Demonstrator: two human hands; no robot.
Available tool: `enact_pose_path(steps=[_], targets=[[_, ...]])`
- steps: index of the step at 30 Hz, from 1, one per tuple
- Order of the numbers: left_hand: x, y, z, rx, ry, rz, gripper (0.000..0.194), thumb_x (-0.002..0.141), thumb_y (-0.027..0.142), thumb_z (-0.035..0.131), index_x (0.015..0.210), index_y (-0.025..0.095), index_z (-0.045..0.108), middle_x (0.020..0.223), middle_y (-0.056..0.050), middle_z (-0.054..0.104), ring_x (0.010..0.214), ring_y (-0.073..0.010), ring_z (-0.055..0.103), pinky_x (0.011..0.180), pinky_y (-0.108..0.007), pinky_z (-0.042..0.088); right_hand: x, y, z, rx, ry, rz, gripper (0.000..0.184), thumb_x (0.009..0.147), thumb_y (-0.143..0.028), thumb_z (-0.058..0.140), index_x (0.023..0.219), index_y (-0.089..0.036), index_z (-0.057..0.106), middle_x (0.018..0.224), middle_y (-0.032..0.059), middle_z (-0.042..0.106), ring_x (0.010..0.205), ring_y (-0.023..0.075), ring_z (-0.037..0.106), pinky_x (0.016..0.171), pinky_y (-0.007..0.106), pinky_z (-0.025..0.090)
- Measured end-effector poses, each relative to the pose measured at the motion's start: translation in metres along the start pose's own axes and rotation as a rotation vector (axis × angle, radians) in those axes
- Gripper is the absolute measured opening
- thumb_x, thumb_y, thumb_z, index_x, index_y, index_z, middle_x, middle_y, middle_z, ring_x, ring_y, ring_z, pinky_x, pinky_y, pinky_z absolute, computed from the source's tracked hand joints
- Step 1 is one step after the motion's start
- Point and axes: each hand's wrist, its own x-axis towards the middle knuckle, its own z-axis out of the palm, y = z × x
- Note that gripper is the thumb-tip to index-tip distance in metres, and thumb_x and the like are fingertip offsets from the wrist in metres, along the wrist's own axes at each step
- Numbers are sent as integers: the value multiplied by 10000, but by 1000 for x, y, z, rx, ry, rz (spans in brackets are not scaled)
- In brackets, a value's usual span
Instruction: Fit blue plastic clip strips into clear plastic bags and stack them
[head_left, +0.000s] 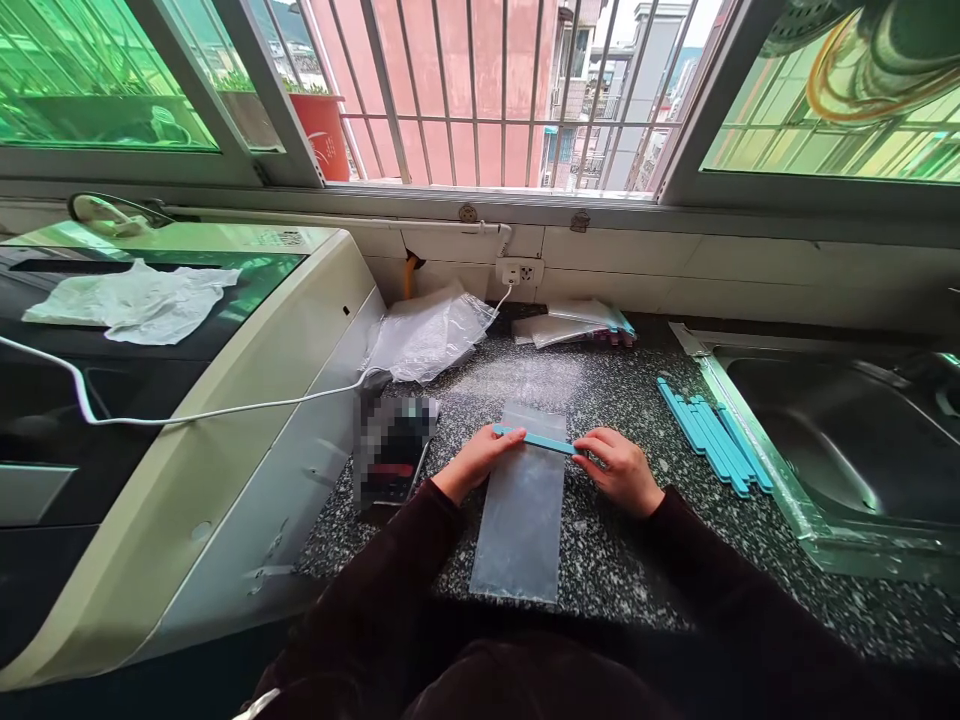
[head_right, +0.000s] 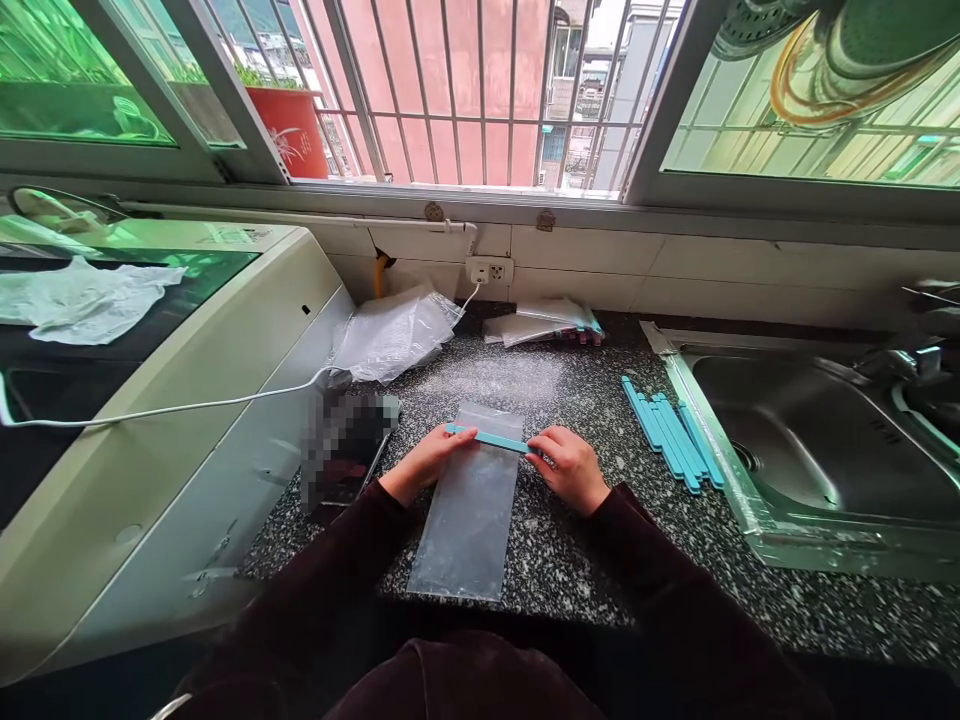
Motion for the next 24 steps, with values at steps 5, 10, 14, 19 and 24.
enact_pose_path(steps=[5,10,14,19,24], targets=[[1,-4,1,0,43,-7,499,467,554,755,613,104,596,560,20,524,530,-86,437,548,-217,315,0,-1,0,24,41,-25,154,842,-314,530,848,-204,638,789,58,637,745,169,574,664,281,472],[0,-9,4,16,3,9,491,512,556,734,652,102,608,588,9,532,555,-94,441,566,-224,320,5,-12,2,14,121,-63,171,815,-342,574,887,-199,633,815,65,634,768,182,549,692,311,472],[0,-14,7,20,-35,18,461,556,540,719,662,104,610,607,2,547,568,-98,447,578,-226,328,7,-22,7,-13,159,-125,171,798,-330,601,877,-179,620,798,64,632,749,182,524,678,319,462],[-3,-10,7,-1,-125,27,422,573,496,728,712,106,645,661,-19,603,624,-122,499,632,-241,364,7,-22,10,1,148,-161,81,817,-257,575,831,-182,602,738,47,622,704,167,510,634,294,455],[-8,1,3,-34,-225,4,390,523,343,778,816,112,664,725,-27,641,663,-133,531,654,-242,378,3,-18,9,37,191,-124,65,819,-201,563,874,-187,594,766,51,614,724,162,546,632,278,474]])
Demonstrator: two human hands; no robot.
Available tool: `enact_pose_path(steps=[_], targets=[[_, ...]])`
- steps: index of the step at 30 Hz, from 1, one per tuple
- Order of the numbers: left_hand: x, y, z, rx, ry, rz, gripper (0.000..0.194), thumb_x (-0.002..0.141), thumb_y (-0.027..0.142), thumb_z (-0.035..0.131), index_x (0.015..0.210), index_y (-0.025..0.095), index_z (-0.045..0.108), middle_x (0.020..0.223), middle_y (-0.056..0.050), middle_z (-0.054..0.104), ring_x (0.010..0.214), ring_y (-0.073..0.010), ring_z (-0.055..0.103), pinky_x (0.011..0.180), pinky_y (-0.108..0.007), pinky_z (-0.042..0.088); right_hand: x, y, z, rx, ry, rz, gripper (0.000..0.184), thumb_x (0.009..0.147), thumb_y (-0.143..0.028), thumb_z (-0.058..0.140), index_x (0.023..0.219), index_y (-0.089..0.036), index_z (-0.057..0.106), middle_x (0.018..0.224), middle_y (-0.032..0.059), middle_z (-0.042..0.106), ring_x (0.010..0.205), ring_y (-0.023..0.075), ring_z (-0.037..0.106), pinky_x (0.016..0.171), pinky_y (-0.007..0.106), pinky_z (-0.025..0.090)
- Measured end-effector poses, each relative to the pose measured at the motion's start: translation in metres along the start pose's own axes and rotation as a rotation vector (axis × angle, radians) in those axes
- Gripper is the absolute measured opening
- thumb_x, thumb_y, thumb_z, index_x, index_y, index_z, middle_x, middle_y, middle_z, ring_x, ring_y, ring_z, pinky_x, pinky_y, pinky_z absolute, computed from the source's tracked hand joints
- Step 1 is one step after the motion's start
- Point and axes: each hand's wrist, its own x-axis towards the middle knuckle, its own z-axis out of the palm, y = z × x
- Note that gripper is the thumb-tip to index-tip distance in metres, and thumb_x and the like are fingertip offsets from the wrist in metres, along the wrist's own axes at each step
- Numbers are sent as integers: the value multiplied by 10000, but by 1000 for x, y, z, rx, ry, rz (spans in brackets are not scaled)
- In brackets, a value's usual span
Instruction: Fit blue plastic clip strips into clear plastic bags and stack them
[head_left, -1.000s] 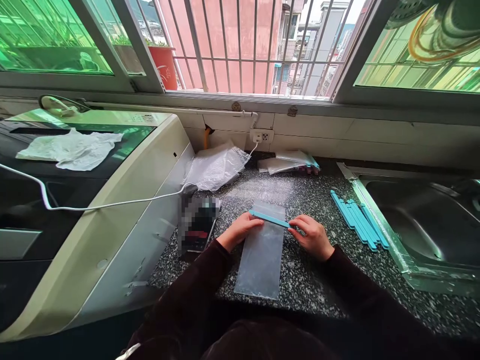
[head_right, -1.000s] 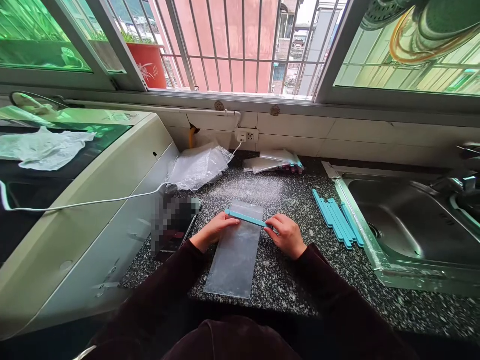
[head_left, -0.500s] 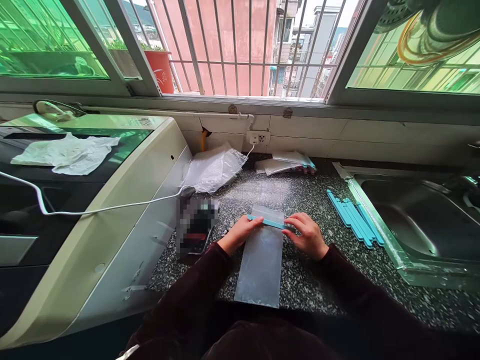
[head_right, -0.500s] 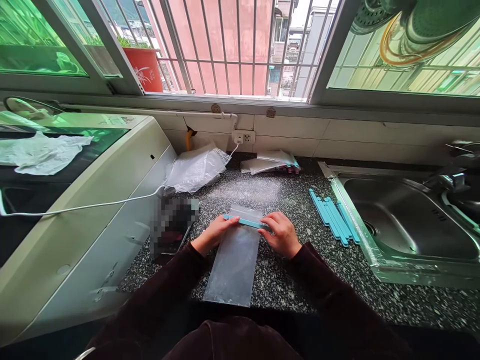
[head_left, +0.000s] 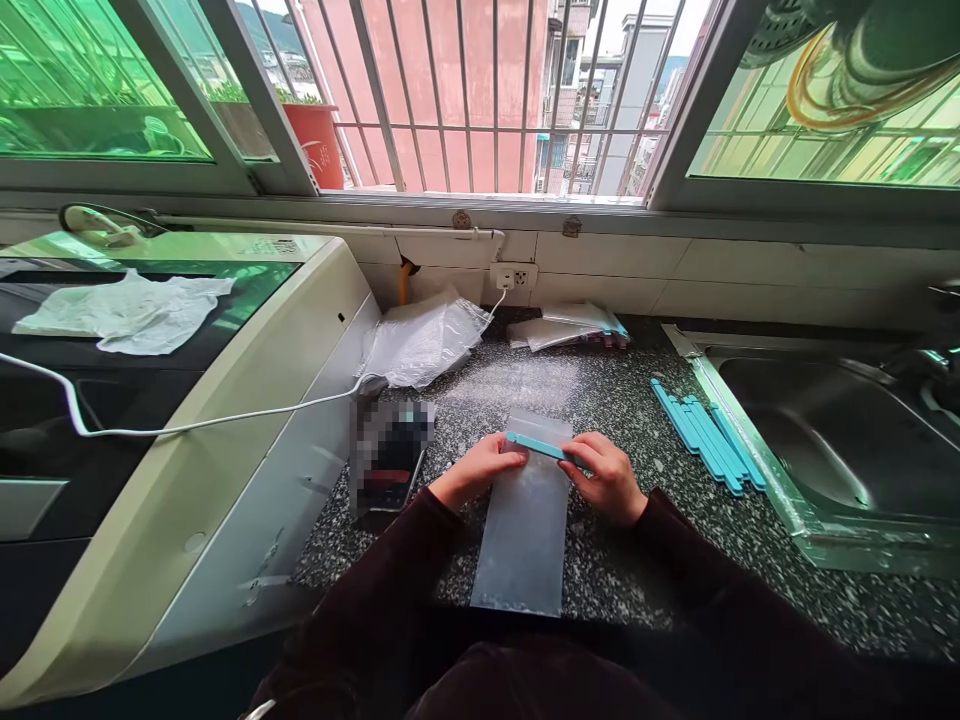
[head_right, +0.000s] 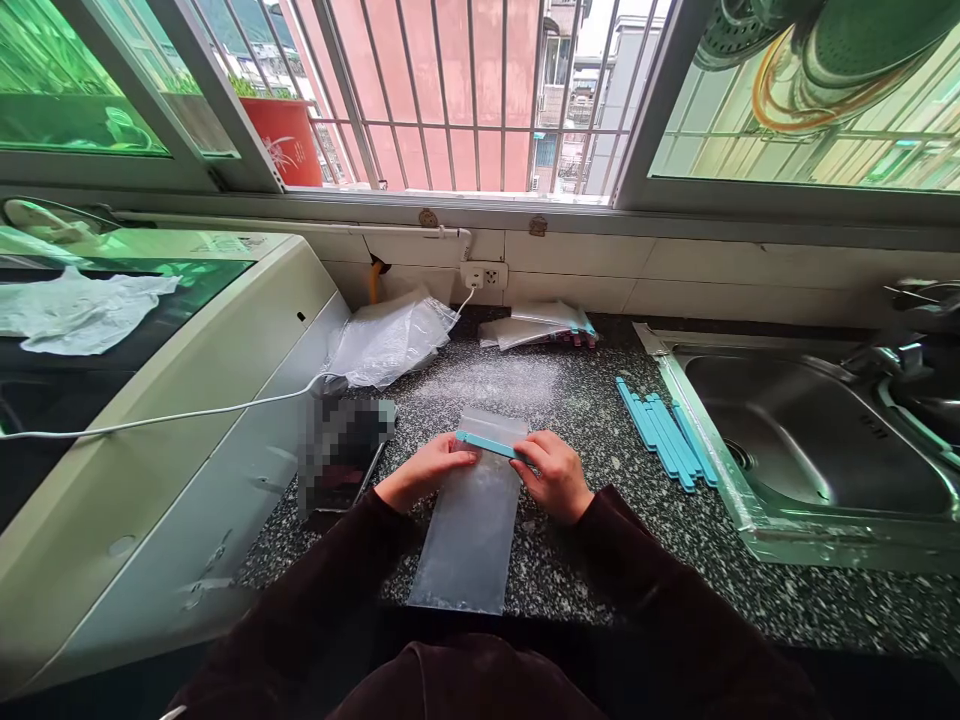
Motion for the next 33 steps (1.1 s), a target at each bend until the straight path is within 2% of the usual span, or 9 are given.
enact_pose_path(steps=[5,7,10,12,15,21,33], targets=[[-1,4,-2,-75,78,-14,300,500,274,767,719,113,640,624,10,591,562,-90,474,556,-209,328,-3,5,0,17,17,5,92,809,-189,575,898,-185,596,771,54,605,723,160,561,628,272,487],[1,2,-2,-143,105,2,297,535,342,751,677,115,621,590,14,563,532,-83,448,527,-210,316,-4,5,0,24,7,3,96,810,-186,572,903,-188,597,773,53,604,718,156,561,620,268,488],[4,-3,-2,-212,113,29,415,627,527,663,675,117,611,588,-5,550,532,-100,462,522,-227,334,-4,6,1,37,5,1,105,811,-183,571,913,-188,596,771,52,599,714,154,556,615,267,488],[5,-6,-2,-180,126,55,502,646,617,607,652,115,597,554,-4,524,498,-95,443,495,-230,316,-5,5,2,44,1,-2,109,811,-182,571,918,-188,595,767,51,595,711,154,552,613,268,489],[6,-8,-2,-61,163,91,564,593,673,615,571,114,547,498,15,470,434,-63,361,448,-224,243,-5,5,3,55,-9,-11,117,817,-184,564,930,-197,591,770,49,590,715,155,549,612,272,491],[3,-3,3,35,190,118,555,590,665,615,572,114,549,472,28,430,425,-61,320,443,-227,206,-5,5,5,92,-5,-8,148,816,-162,553,953,-208,583,788,53,580,727,162,546,621,287,498],[0,-8,5,161,172,192,579,720,653,474,655,106,653,488,4,465,445,-89,328,470,-251,250,-3,2,-2,111,90,-4,176,796,-162,574,964,-210,604,809,55,593,745,167,550,643,312,500]])
